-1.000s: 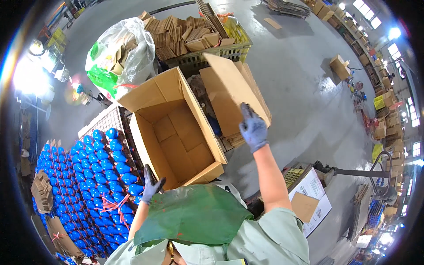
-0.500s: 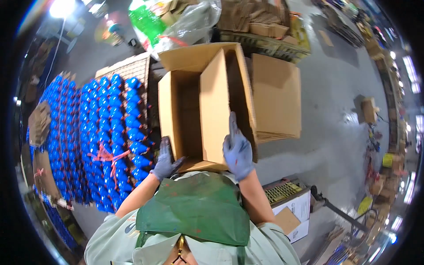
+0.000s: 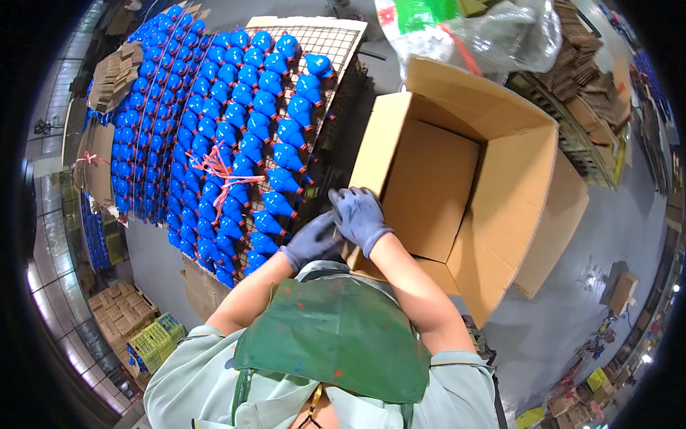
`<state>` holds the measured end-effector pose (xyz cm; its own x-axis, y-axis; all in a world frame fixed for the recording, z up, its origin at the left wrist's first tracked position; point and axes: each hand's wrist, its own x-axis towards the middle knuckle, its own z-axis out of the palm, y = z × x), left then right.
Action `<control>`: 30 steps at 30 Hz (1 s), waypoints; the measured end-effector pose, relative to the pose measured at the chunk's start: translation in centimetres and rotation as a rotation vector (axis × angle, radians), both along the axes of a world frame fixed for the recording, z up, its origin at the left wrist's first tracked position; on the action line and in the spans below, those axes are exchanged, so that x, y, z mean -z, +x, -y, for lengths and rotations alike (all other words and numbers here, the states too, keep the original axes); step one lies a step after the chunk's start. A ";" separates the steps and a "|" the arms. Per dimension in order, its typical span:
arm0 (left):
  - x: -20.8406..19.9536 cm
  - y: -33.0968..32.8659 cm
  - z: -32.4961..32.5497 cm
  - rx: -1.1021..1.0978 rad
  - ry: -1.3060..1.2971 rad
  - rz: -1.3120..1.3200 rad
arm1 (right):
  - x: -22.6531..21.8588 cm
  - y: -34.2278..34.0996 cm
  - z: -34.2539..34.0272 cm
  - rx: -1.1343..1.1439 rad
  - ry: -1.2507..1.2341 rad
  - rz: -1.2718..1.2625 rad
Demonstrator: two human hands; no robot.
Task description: The person opens a cardboard box and places cardboard partitions inside to create a grid. They then pick up blue plastic items from a stack on a pallet and place them into the grid slots until the box is full, finally lifting the box.
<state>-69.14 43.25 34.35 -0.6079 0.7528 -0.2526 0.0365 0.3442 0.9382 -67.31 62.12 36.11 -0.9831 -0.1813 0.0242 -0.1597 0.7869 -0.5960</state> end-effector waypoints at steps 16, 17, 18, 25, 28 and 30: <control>21.1 -28.5 38.1 -0.353 -1.292 -0.321 | -1.3 -2.1 0.2 -0.043 0.177 0.282; 21.6 -28.4 38.0 -0.416 -1.204 -0.404 | -1.5 -2.0 -0.1 -0.048 0.150 0.296; 22.1 -28.4 40.0 -0.400 -1.178 -0.404 | -1.7 -2.5 -0.7 -0.019 0.013 0.184; 22.8 -29.4 42.8 -0.460 -1.241 -0.290 | 6.4 6.2 -12.8 1.282 -0.486 0.193; 19.2 -29.6 44.7 -0.584 -1.180 -0.350 | 19.2 12.4 -17.6 1.407 -0.460 0.542; 13.0 -31.0 43.7 -0.780 -0.908 -0.226 | 24.5 14.1 -18.1 1.459 -0.402 0.661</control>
<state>-100.11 -0.50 21.34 -0.9165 -0.2296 -0.3276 -0.3420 0.8745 0.3439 -53.19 80.25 11.56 -0.1665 0.7605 -0.6276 0.8776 -0.1759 -0.4460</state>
